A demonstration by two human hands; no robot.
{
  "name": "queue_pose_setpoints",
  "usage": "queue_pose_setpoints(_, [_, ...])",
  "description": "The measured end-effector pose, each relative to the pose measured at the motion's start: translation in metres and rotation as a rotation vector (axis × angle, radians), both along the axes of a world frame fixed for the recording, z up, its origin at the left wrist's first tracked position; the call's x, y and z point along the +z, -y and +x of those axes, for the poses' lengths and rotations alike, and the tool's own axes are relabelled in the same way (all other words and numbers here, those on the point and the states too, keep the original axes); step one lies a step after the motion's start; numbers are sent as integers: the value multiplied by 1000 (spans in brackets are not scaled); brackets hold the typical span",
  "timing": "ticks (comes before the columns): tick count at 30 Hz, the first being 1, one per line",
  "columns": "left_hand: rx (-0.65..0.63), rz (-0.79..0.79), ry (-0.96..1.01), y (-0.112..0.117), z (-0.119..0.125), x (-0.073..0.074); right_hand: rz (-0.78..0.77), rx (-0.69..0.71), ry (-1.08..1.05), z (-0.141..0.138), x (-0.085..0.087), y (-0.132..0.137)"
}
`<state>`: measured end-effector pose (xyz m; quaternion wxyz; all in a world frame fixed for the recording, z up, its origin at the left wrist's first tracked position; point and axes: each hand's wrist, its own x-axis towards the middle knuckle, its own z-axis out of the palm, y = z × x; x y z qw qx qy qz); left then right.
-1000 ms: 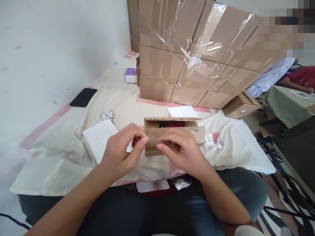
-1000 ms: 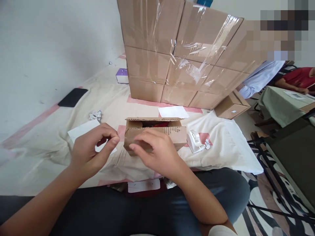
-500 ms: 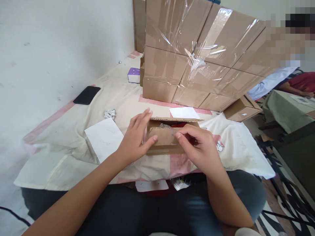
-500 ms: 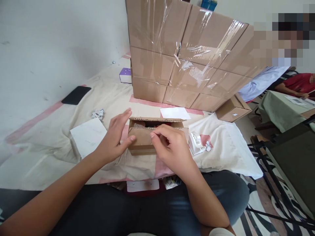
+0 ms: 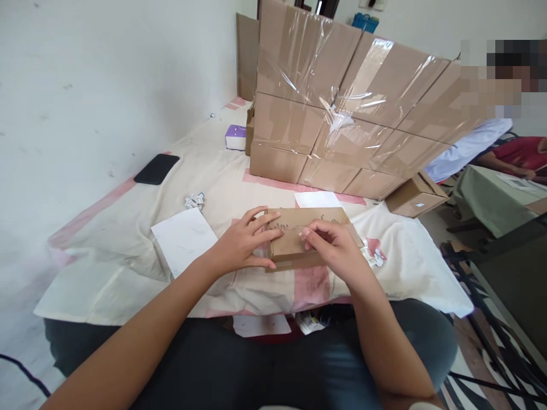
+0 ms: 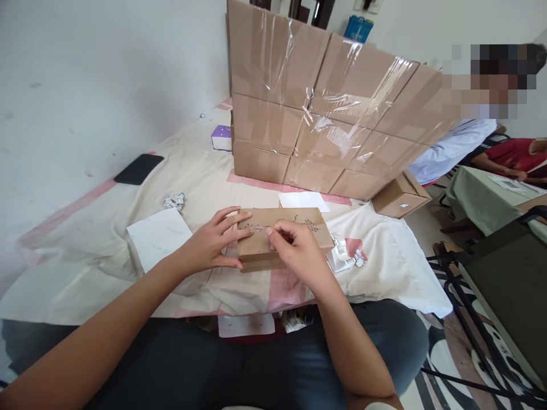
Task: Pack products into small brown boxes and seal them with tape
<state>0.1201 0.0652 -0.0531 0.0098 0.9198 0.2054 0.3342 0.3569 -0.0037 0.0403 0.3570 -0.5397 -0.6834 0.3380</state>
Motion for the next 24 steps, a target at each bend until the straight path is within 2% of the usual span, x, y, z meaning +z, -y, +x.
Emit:
queue_pose_setpoints(3, [33, 126, 64, 10, 7, 2, 64, -43, -37, 7, -9, -13])
queue_pose_setpoints(8, [169, 304, 125, 35, 27, -2, 102, -104, -46, 15, -17, -27])
queue_pose_setpoints(15, [342, 288, 207, 63, 49, -10, 159, -64, 110, 6, -13, -12])
queue_pose_setpoints(20, [402, 311, 284, 63, 50, -16, 157, -163, 185, -2, -14, 6])
queue_pose_setpoints(24, [374, 293, 257, 62, 49, -17, 187, -212, 149, -4, -19, 14])
